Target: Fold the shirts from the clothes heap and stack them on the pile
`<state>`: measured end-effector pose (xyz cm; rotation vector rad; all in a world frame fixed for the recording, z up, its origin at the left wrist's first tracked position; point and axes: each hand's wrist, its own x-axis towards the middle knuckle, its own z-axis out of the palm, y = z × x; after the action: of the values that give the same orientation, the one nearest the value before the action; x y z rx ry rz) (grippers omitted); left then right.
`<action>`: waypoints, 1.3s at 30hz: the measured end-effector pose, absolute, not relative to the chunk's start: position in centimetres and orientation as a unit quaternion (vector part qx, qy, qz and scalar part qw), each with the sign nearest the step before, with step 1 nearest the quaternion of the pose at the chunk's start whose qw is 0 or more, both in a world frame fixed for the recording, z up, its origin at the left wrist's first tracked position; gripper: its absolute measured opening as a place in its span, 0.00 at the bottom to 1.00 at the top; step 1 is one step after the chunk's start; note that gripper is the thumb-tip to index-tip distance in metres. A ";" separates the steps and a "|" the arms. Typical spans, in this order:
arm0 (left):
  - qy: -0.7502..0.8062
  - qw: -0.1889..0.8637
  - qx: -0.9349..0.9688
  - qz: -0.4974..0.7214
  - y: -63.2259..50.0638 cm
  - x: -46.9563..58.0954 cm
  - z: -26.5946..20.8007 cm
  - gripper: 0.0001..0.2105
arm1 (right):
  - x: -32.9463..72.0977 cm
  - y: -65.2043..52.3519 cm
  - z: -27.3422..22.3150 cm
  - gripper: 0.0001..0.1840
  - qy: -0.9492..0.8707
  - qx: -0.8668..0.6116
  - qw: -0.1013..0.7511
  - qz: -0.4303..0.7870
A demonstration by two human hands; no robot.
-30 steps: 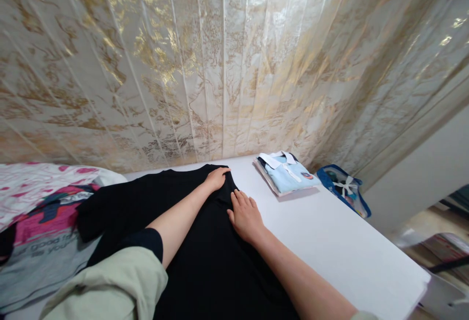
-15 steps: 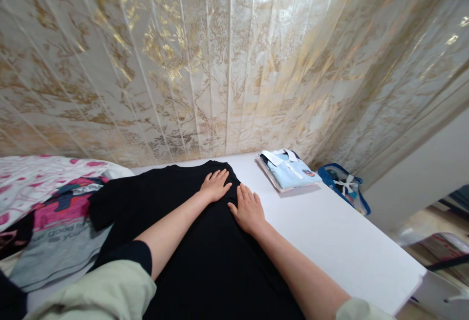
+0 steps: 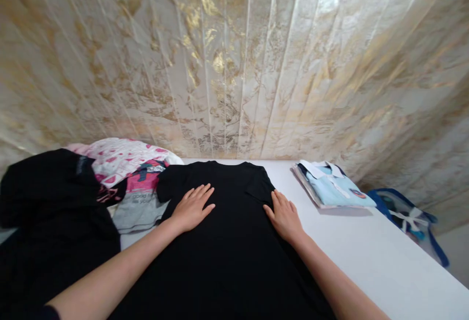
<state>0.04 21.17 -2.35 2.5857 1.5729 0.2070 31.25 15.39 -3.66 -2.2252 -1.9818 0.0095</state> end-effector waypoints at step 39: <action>0.731 0.061 0.561 0.384 24.2 -9.3 -0.5 0.19 | 30.3 26.5 -4.6 0.38 -0.632 -0.773 0.039 -0.016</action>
<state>-9.33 24.23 -0.54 1.6982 2.2105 1.1619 30.30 26.52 -4.55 -2.3709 -1.9384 -0.0493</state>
